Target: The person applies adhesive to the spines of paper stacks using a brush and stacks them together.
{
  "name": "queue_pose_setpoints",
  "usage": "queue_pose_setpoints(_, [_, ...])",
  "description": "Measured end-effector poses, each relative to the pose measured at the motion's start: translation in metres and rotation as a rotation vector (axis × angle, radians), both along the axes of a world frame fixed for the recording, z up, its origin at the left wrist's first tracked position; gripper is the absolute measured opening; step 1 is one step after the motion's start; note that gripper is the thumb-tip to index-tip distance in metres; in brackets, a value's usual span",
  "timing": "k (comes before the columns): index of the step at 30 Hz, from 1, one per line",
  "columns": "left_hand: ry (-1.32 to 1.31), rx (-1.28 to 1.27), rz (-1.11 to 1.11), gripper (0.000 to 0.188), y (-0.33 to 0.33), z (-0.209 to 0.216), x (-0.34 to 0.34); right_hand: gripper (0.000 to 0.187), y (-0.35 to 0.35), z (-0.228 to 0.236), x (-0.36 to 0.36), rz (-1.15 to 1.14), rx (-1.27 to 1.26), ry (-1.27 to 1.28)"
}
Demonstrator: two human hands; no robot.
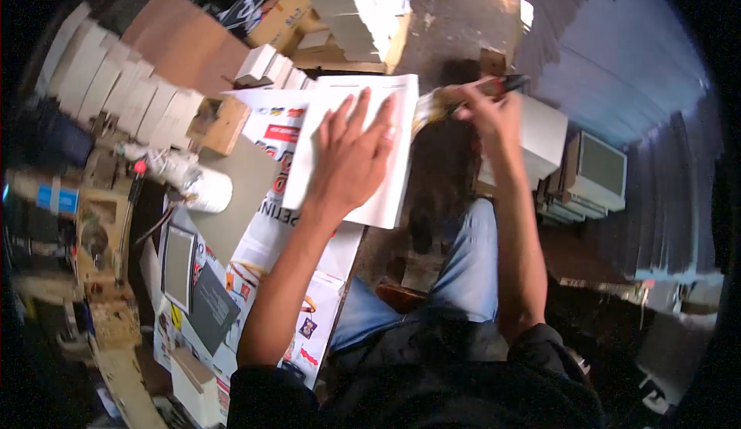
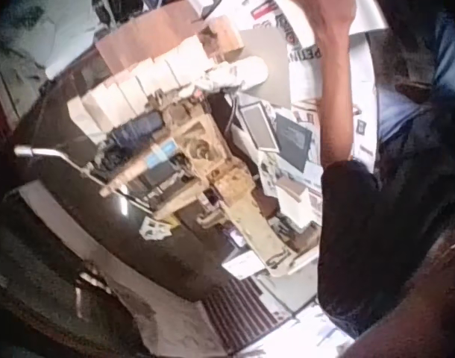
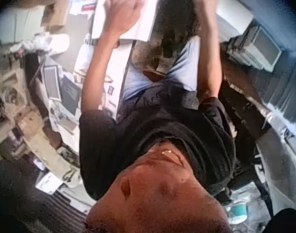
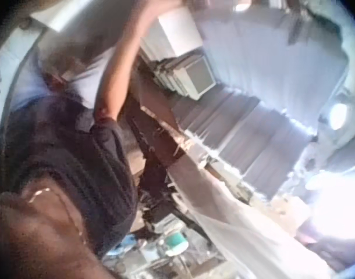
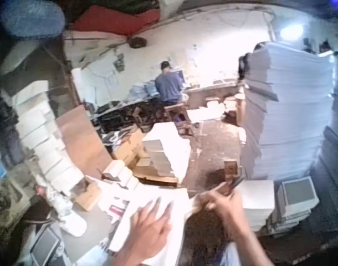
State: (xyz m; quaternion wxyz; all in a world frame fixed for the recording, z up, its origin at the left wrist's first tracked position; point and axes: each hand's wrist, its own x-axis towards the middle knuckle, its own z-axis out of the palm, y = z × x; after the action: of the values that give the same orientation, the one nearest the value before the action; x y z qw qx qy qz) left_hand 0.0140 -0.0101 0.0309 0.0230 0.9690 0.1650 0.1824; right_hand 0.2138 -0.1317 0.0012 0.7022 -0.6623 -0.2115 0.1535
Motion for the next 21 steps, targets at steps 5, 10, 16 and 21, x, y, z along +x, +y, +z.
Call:
queue_pose_setpoints(5, [-0.100,0.053,0.045,0.051,0.005,-0.010,-0.010,0.029,-0.009,0.091,0.007,0.107,0.073,-0.219])
queue_pose_setpoints(10, [-0.312,-0.169,-0.010,0.048,0.006,-0.026,-0.009,0.036,0.063,0.170,-0.070,0.405,0.072,-0.391])
queue_pose_setpoints(16, [-0.638,0.009,-0.120,0.047,0.030,-0.045,-0.015,0.041,0.234,0.160,-0.223,1.088,0.094,-0.249])
queue_pose_setpoints(21, [-0.884,-0.382,-0.313,0.044,0.037,-0.030,-0.047,0.065,0.365,0.124,-0.272,0.998,-0.384,-0.724])
